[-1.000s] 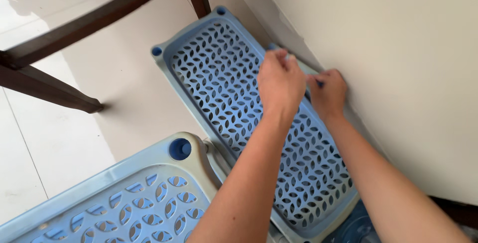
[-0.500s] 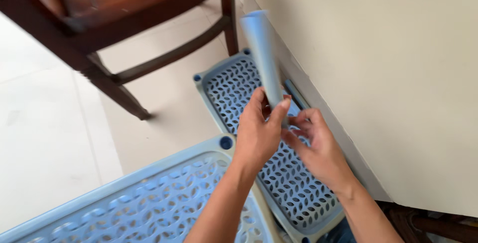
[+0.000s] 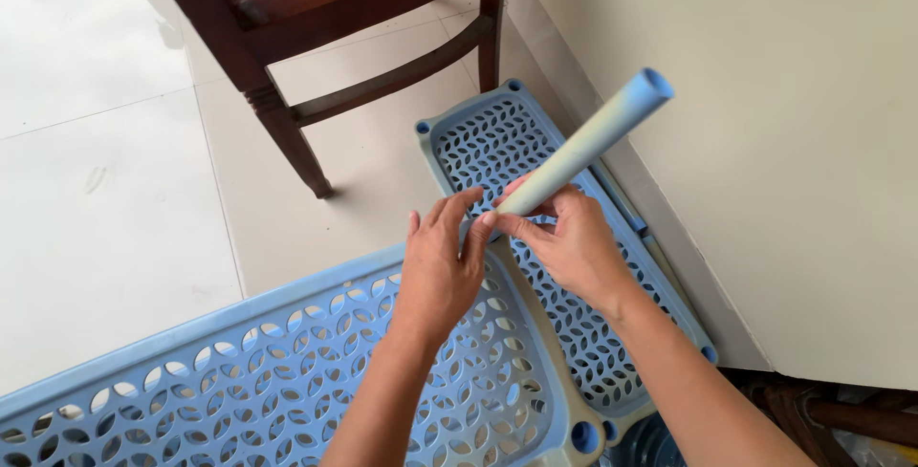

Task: The person assembles a plastic shelving unit by inserting cylindrical poles into corner holes of perforated trays and stacking the trays to form a multi-tier rack. The person handles trays and poles one at a time, aligning and pressing them into place.

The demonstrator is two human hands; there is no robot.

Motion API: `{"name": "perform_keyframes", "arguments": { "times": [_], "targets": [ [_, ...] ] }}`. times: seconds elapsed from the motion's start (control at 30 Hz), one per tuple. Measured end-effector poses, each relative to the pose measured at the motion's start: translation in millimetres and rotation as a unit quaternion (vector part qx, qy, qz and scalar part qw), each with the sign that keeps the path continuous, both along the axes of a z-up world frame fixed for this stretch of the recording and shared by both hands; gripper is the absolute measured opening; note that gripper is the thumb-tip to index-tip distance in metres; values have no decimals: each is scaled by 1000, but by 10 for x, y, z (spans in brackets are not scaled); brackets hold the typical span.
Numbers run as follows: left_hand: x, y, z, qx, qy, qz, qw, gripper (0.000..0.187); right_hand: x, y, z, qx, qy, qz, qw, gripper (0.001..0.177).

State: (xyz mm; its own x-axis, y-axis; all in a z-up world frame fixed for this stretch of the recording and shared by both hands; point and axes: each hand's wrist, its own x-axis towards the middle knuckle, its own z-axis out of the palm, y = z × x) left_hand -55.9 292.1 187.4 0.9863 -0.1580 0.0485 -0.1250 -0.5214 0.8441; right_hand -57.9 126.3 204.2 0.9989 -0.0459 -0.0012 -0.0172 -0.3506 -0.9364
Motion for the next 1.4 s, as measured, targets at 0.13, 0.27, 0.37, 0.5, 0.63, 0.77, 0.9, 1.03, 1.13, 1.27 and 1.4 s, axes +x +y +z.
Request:
{"name": "perform_keyframes", "arguments": {
  "times": [0.13, 0.27, 0.37, 0.5, 0.63, 0.77, 0.9, 1.03, 1.13, 1.27, 1.4],
  "targets": [
    [-101, 47, -169, 32, -69, -16, 997, 55, -15, 30, -97, 36, -1, 1, 999, 32],
    [-130, 29, -261, 50, -94, -19, 994, 61, -26, 40, -90, -76, -27, 46, 996, 31],
    [-110, 31, -271, 32, -69, -9, 997, 61, -5, 103, -56, -105, -44, 71, 991, 30],
    [-103, 29, -274, 31, -62, -3, 998, 60, -40, 242, -82, -84, -74, 30, 993, 26],
    [-116, 5, -338, 31, -74, 7, 997, 55, -109, 325, -194, -123, -143, -13, 982, 22],
    [-90, 14, -398, 51, -61, 1, 997, 53, -123, 391, -237, -124, -144, -36, 981, 18],
    [-210, -111, -189, 74, -181, 18, 981, 66, -98, 365, -32, -167, -80, -42, 982, 23],
    [-640, -578, 27, -8, -159, 155, 975, 68, -223, 12, -53, -90, -128, 43, 987, 72],
    [-890, -1035, 45, -19, -134, 130, 982, 55, -455, -685, -404, -56, -136, -1, 989, 58],
    [-585, -1715, -223, -101, -2, 9, 995, 41, -440, -1681, -1338, -6, 55, -218, 974, 42],
    [-60, -2186, -660, -86, -44, -38, 995, 40, -263, -2581, -2380, 146, 159, -321, 922, 39]
  ]
}}
